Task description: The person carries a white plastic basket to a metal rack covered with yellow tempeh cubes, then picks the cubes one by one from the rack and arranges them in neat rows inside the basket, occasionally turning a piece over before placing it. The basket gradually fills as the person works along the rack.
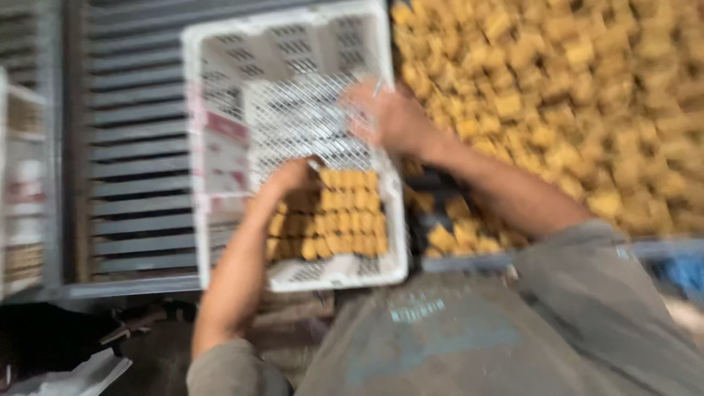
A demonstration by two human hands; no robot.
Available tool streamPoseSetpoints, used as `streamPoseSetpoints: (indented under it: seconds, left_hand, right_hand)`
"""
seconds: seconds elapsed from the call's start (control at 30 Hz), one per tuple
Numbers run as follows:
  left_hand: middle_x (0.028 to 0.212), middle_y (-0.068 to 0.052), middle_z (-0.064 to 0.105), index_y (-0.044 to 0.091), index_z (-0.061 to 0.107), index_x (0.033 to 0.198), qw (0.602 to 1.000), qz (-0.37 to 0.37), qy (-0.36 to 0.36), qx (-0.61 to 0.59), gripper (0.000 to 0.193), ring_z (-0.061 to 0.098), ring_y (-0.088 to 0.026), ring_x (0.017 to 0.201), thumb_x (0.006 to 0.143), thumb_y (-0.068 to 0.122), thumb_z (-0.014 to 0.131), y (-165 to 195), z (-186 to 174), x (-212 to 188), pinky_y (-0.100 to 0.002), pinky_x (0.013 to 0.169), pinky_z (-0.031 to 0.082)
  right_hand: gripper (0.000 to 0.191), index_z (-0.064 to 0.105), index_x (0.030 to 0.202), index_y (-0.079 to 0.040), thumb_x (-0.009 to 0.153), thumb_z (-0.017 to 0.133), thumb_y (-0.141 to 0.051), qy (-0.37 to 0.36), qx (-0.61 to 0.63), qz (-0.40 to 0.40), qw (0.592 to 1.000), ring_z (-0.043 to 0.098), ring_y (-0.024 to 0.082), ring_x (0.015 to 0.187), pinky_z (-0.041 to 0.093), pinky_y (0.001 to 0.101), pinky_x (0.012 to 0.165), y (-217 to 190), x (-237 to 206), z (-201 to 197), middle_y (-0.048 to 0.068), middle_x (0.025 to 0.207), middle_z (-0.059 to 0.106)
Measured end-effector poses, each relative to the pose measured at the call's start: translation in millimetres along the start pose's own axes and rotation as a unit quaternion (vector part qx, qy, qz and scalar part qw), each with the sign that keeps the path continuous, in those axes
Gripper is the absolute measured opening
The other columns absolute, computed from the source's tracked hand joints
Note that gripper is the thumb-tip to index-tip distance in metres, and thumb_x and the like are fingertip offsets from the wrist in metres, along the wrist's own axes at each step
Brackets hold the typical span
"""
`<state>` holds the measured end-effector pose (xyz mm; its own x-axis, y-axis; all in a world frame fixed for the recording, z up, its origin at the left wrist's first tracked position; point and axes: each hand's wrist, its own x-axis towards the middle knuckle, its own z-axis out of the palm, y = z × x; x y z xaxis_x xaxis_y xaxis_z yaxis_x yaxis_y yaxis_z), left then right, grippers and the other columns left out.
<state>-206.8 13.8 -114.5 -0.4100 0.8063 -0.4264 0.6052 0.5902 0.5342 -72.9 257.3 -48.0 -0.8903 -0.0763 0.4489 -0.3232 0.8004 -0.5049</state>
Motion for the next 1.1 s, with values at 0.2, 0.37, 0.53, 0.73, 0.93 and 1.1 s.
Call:
streamPoseSetpoints:
  seconds: [0.2,0.37,0.53,0.73,0.93,1.1]
  left_hand:
    - [0.119,-0.024,0.074,0.013,0.042,0.158,0.992,-0.083,-0.082,0.051,0.096,0.07,-0.04,0.112,0.078,0.054,0.075,-11,9,-8,-0.049,0.098,0.055]
    - [0.138,-0.027,0.057,0.005,0.032,0.159,0.995,-0.057,-0.048,0.06,0.104,0.062,-0.044,0.118,0.084,0.061,0.078,9,-4,-14,-0.052,0.101,0.046]
    - [0.138,-0.028,0.061,0.003,0.039,0.159,0.993,-0.1,-0.014,0.067,0.093,0.066,-0.041,0.117,0.091,0.057,0.072,22,-10,-26,-0.053,0.099,0.052]
    - [0.13,-0.028,0.066,0.004,0.046,0.157,0.995,-0.063,0.01,0.072,0.084,0.067,-0.041,0.112,0.094,0.051,0.074,29,-15,-31,-0.052,0.095,0.052]
    - [0.131,-0.028,0.066,0.001,0.049,0.156,0.995,-0.018,0.042,0.085,0.08,0.068,-0.042,0.109,0.097,0.048,0.075,18,-16,-37,-0.052,0.095,0.051]
    - [0.135,-0.027,0.064,0.002,0.049,0.156,0.995,-0.022,0.041,0.088,0.079,0.066,-0.043,0.111,0.095,0.045,0.076,16,-15,-37,-0.053,0.094,0.051]
  right_hand:
    - [0.08,0.059,0.142,-0.001,0.079,0.077,-0.048,-0.076,-0.333,0.21,0.916,0.045,0.061,0.125,0.037,0.0752,0.102,37,-143,-21,0.032,0.143,0.046]
    - [0.044,0.066,0.133,-0.023,0.09,0.075,-0.029,-0.197,-0.156,0.196,0.948,0.049,0.037,0.136,0.032,0.0613,0.112,-1,-232,-11,0.019,0.158,0.044]
    - [0.045,0.067,0.139,-0.012,0.094,0.073,-0.015,-0.123,-0.172,0.254,0.944,0.051,0.035,0.138,0.043,0.0513,0.107,-20,-255,-35,0.017,0.148,0.057]
    - [0.043,0.068,0.136,-0.015,0.094,0.076,-0.01,-0.074,-0.309,0.281,0.905,0.054,0.031,0.136,0.047,0.0476,0.107,-7,-245,-50,0.015,0.146,0.06]
    - [0.046,0.065,0.138,-0.007,0.094,0.079,-0.008,-0.05,-0.212,0.358,0.908,0.063,0.044,0.112,0.052,0.0542,0.092,-14,-241,-78,0.024,0.129,0.061]
    - [0.038,0.056,0.131,-0.007,0.099,0.074,-0.013,-0.001,-0.054,0.367,0.929,0.067,0.035,0.103,0.058,0.047,0.085,-11,-229,-72,0.023,0.131,0.057]
